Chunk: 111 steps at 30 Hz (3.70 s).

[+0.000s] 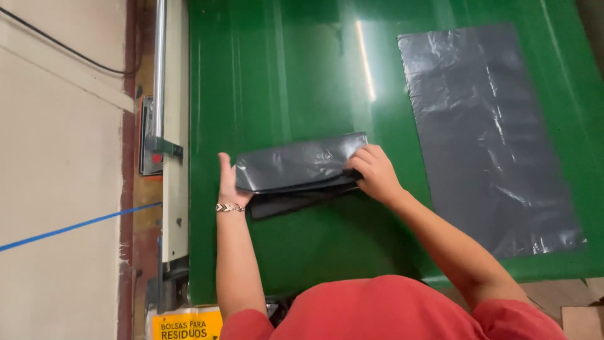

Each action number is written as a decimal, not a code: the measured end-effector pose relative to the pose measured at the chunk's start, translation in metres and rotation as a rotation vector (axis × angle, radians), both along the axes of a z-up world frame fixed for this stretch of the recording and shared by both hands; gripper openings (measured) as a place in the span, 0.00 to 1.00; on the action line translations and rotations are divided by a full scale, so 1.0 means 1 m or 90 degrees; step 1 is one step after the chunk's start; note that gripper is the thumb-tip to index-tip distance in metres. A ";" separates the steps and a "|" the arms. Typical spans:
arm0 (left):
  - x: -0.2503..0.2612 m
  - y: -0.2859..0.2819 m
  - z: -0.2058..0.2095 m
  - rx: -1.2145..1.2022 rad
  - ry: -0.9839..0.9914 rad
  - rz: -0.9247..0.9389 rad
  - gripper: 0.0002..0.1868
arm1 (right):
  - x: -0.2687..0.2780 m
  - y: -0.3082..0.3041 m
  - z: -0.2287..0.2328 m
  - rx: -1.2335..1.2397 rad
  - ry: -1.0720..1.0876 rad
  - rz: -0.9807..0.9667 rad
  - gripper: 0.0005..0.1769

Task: Folding black plastic bags on a conveyor belt and placing them into a red plastic crate for packaging.

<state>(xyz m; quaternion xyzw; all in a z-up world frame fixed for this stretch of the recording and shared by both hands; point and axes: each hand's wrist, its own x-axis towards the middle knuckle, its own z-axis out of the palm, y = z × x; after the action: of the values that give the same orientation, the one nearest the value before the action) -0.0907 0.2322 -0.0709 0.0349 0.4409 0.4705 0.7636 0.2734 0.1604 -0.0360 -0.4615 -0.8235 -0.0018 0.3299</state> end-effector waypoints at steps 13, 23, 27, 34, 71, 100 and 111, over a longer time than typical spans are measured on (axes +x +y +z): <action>0.015 -0.053 -0.011 0.428 0.994 -0.071 0.39 | 0.019 -0.020 -0.012 -0.085 -0.039 0.014 0.14; 0.139 -0.081 0.032 0.717 1.422 -0.496 0.39 | -0.091 0.015 -0.018 -0.142 0.014 0.032 0.47; 0.068 -0.084 0.046 0.715 1.265 -0.701 0.51 | -0.047 0.008 0.004 -0.186 -0.179 -0.058 0.53; -0.017 -0.083 -0.041 1.251 1.498 -0.382 0.08 | -0.075 -0.020 0.005 -0.035 -0.126 0.069 0.47; 0.413 -0.220 0.050 1.146 0.919 -0.760 0.55 | 0.365 -0.243 0.029 -0.735 0.067 -0.791 0.36; 0.481 0.180 -0.045 0.418 1.033 -0.410 0.13 | 0.468 0.241 -0.057 -0.395 0.101 -0.676 0.42; 0.524 0.098 0.025 0.726 1.231 -0.344 0.20 | 0.460 0.278 -0.073 -0.514 0.156 -0.667 0.23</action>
<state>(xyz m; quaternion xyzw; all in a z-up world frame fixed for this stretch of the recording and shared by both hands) 0.4336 0.3299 -0.0463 0.8138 0.5429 0.1994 0.0563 0.7336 0.4380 -0.1089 -0.8842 -0.3834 0.1987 0.1780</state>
